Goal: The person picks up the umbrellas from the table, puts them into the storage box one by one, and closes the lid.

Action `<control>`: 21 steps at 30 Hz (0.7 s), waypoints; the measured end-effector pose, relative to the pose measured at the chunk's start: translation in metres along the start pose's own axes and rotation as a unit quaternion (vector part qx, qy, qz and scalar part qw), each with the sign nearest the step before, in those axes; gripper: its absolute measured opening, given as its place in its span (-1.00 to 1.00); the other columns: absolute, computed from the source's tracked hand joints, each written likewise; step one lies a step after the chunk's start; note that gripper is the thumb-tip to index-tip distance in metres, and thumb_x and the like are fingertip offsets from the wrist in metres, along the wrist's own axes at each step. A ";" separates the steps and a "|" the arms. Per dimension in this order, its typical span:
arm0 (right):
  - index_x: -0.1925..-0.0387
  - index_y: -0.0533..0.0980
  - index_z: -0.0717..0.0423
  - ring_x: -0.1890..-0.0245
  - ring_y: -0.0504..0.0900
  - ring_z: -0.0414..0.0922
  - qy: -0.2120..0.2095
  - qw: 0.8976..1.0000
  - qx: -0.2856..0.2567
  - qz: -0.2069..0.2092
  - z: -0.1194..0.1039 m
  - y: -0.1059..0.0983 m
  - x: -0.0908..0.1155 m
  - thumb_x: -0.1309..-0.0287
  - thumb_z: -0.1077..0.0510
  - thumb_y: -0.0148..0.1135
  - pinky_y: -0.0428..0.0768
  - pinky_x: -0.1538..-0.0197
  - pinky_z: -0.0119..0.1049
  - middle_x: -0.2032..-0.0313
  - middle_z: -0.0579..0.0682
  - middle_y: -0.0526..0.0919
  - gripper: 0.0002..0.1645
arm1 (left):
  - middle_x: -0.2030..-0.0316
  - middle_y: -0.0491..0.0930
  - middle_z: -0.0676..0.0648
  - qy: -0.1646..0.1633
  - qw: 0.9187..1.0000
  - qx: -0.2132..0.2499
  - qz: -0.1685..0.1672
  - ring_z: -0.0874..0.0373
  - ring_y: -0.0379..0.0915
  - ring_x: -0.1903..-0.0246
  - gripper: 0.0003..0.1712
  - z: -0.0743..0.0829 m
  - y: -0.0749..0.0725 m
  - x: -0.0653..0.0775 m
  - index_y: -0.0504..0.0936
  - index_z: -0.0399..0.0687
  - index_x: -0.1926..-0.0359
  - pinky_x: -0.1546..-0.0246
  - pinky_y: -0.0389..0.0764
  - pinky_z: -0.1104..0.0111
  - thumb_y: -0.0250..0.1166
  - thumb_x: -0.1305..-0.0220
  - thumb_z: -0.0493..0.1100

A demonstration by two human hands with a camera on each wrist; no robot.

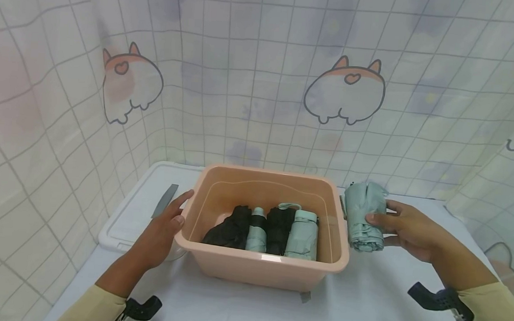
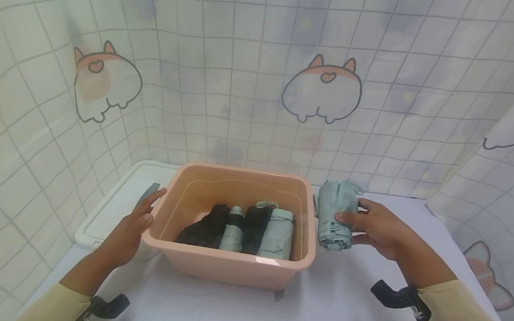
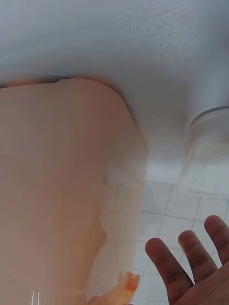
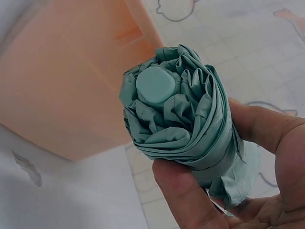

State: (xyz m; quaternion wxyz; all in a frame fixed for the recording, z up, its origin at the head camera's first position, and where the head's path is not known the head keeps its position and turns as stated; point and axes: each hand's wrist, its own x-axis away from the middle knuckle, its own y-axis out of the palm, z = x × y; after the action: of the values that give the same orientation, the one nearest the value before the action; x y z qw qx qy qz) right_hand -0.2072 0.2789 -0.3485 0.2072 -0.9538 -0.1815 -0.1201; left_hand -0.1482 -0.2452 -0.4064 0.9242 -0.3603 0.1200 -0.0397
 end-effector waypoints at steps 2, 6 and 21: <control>-0.58 -0.24 0.38 -0.23 0.53 0.26 -0.004 1.000 0.002 0.000 -0.001 -0.002 0.000 -0.42 -0.06 0.27 0.60 -0.15 0.09 -0.32 0.40 0.37 0.15 | -0.36 0.41 -0.26 -0.001 1.000 0.001 0.001 -0.26 0.48 -0.21 -0.36 0.000 0.000 0.000 0.01 0.44 -0.62 -0.08 0.55 -0.23 -0.28 -0.60 0.22; -0.58 -0.19 0.37 -0.18 0.57 0.20 -0.010 1.000 0.001 -0.002 -0.004 -0.004 0.001 -0.42 -0.05 0.26 0.61 -0.14 0.06 -0.29 0.36 0.41 0.11 | -0.35 0.42 -0.26 -0.001 1.000 0.000 0.001 -0.26 0.49 -0.21 -0.36 -0.002 0.000 0.000 0.01 0.45 -0.62 -0.08 0.54 -0.23 -0.28 -0.60 0.22; -0.59 -0.25 0.34 -0.16 0.57 0.17 -0.034 0.999 0.019 0.005 -0.028 -0.015 0.006 -0.47 -0.06 0.20 0.62 -0.14 0.02 -0.31 0.37 0.35 0.10 | -0.33 0.45 -0.27 0.000 1.000 0.006 0.002 -0.25 0.50 -0.19 -0.37 -0.002 0.000 0.000 0.01 0.45 -0.62 -0.08 0.55 -0.23 -0.28 -0.60 0.21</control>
State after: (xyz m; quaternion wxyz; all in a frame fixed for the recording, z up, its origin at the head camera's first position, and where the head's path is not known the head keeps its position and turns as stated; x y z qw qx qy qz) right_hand -0.2115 0.2811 -0.3169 0.2199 -0.9540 -0.1858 -0.0834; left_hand -0.1486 -0.2460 -0.4079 0.9264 -0.3544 0.1208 -0.0390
